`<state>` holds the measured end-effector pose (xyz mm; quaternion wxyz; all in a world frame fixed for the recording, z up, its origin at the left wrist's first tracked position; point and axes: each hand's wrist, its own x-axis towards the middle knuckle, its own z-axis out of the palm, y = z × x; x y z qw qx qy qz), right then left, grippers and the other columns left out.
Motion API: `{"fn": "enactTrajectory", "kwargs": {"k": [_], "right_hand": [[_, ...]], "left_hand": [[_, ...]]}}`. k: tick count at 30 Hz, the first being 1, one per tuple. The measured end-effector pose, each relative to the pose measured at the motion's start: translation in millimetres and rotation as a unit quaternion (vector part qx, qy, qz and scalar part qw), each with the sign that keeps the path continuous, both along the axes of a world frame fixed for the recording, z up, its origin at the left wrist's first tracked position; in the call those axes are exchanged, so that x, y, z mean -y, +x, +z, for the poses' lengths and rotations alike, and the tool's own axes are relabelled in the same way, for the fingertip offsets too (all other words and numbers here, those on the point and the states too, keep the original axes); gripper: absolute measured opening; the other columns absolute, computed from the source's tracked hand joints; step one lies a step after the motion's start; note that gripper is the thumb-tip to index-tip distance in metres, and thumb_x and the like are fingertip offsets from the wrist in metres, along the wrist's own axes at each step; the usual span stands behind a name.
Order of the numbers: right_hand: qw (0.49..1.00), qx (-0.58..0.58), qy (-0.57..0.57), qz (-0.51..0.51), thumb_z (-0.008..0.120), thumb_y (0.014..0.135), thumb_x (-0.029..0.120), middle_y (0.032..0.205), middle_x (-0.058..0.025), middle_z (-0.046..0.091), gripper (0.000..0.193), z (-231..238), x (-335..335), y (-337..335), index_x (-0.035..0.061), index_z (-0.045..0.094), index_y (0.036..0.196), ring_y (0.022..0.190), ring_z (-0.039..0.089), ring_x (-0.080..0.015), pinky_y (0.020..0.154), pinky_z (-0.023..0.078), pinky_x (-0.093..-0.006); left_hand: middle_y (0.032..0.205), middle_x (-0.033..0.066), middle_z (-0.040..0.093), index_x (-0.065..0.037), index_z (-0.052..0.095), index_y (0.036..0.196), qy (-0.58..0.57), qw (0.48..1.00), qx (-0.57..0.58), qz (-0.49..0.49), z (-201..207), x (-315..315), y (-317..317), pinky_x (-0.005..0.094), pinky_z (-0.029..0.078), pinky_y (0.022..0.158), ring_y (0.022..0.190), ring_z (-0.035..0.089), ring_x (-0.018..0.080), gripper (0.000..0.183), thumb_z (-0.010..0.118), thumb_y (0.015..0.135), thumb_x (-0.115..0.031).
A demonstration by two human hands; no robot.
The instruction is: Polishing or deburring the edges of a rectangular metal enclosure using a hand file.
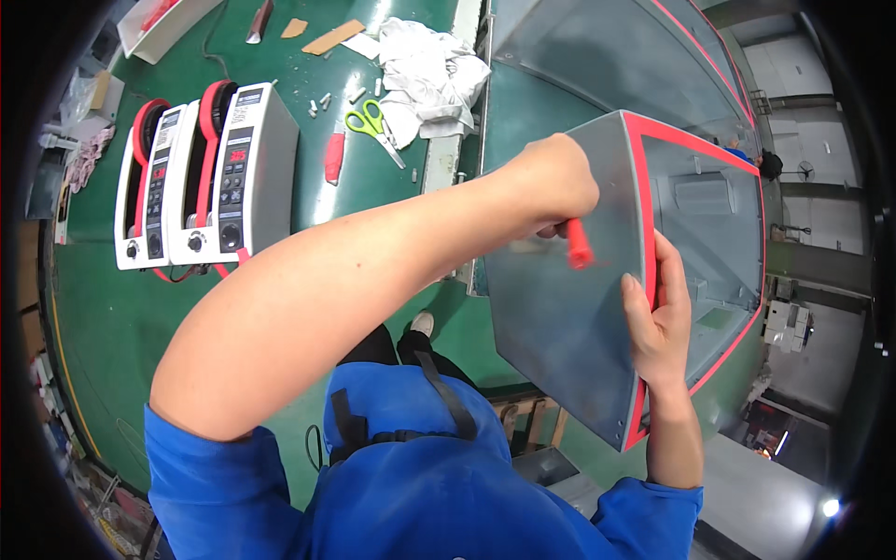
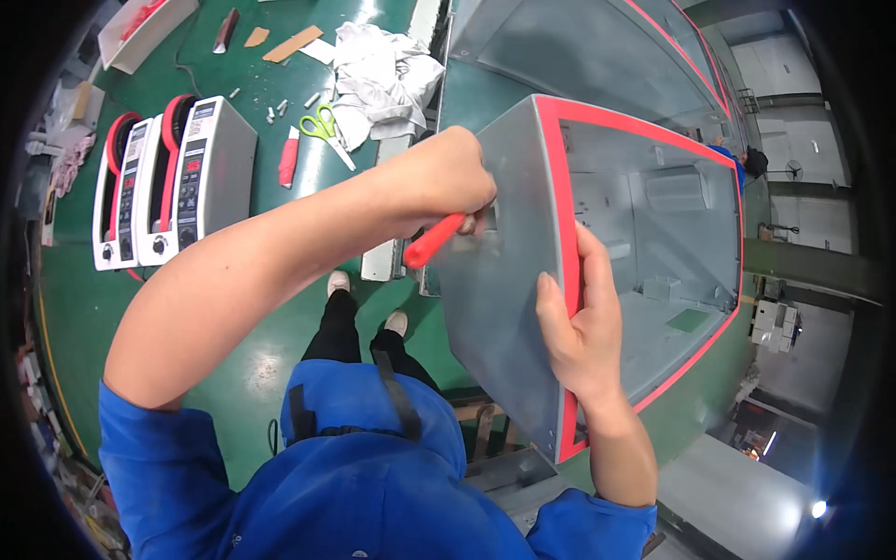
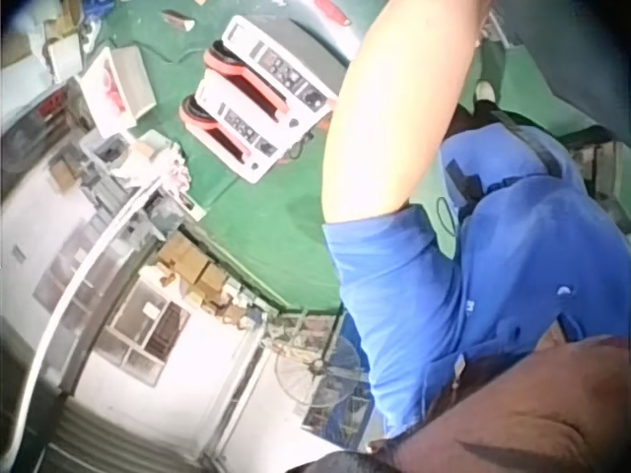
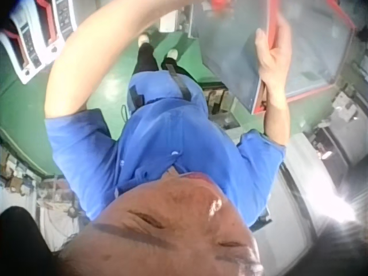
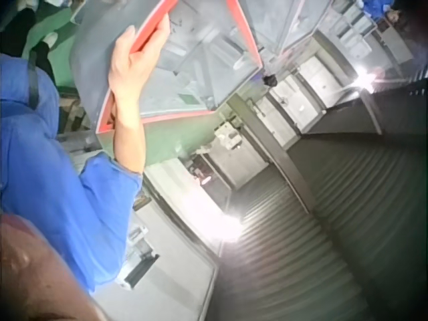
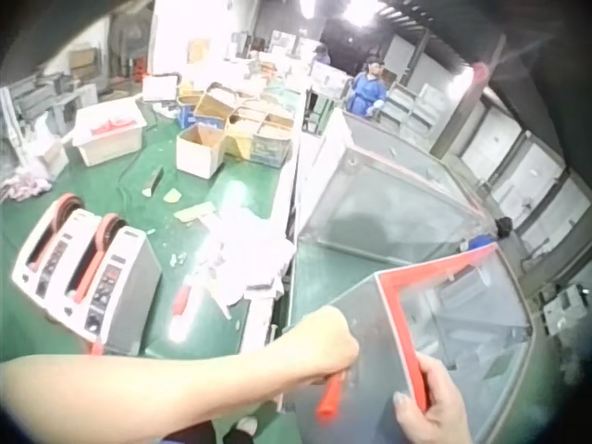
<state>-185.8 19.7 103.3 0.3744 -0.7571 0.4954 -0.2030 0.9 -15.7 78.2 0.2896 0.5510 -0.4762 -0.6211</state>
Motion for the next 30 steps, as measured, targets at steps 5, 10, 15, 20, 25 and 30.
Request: {"fn": "enactTrajectory", "kwargs": {"k": [5,10,15,20,25,30], "right_hand": [[1.000,0.024,0.002,0.013,0.047,0.081,0.005,0.108,-0.0100,0.049,0.041,0,1,0,-0.0031,0.036,0.120,0.097,0.047,-0.0143,0.085,0.036,-0.0256],[0.998,0.014,-0.053,0.039,0.046,0.080,0.004,0.107,-0.0097,0.049,0.040,-3,-3,1,-0.0033,0.037,0.119,0.096,0.046,-0.0135,0.085,0.036,-0.0252],[0.999,0.020,-0.008,0.025,0.046,0.081,0.004,0.108,-0.0097,0.048,0.040,0,1,-1,-0.0035,0.037,0.119,0.097,0.046,-0.0130,0.085,0.035,-0.0247],[1.000,0.022,-0.012,0.015,0.046,0.081,0.004,0.108,-0.0089,0.048,0.041,-3,-3,-3,-0.0036,0.037,0.120,0.097,0.045,-0.0125,0.085,0.035,-0.0242],[0.998,0.011,-0.056,0.037,0.046,0.081,0.004,0.108,-0.0074,0.048,0.041,0,-3,-1,-0.0034,0.037,0.120,0.097,0.045,-0.0117,0.085,0.035,-0.0229],[0.999,0.038,-0.026,0.021,0.047,0.081,0.004,0.110,-0.0075,0.047,0.041,-6,4,1,-0.0038,0.037,0.120,0.100,0.043,-0.0116,0.087,0.032,-0.0225]], "left_hand": [[0.055,0.0152,0.055,0.010,0.055,0.064,0.000,1.000,0.026,-0.015,-5,4,-6,0.0298,0.038,0.038,0.042,0.051,0.0181,0.014,0.041,0.066,0.006],[0.054,0.0157,0.055,0.011,0.055,0.064,-0.033,0.999,0.001,0.012,-11,3,0,0.0291,0.039,0.038,0.042,0.052,0.0185,0.013,0.043,0.066,0.007],[0.054,0.0110,0.055,0.003,0.057,0.060,0.061,0.997,0.037,0.027,16,2,-4,0.0324,0.029,0.033,0.040,0.045,0.0158,0.011,0.048,0.065,-0.002],[0.053,0.0073,0.056,0.001,0.059,0.063,0.106,0.993,0.016,0.045,18,4,-2,0.0328,0.032,0.034,0.042,0.048,0.0165,0.010,0.051,0.064,-0.005],[0.053,0.0159,0.055,0.009,0.055,0.060,-0.046,0.995,-0.048,0.074,-22,-6,-16,0.0325,0.038,0.037,0.042,0.052,0.0203,0.011,0.048,0.062,0.001],[0.049,0.0124,0.053,0.007,0.054,0.057,-0.053,0.997,-0.030,0.052,-16,-12,2,0.0296,0.038,0.037,0.038,0.049,0.0174,0.014,0.046,0.064,-0.002]]}}
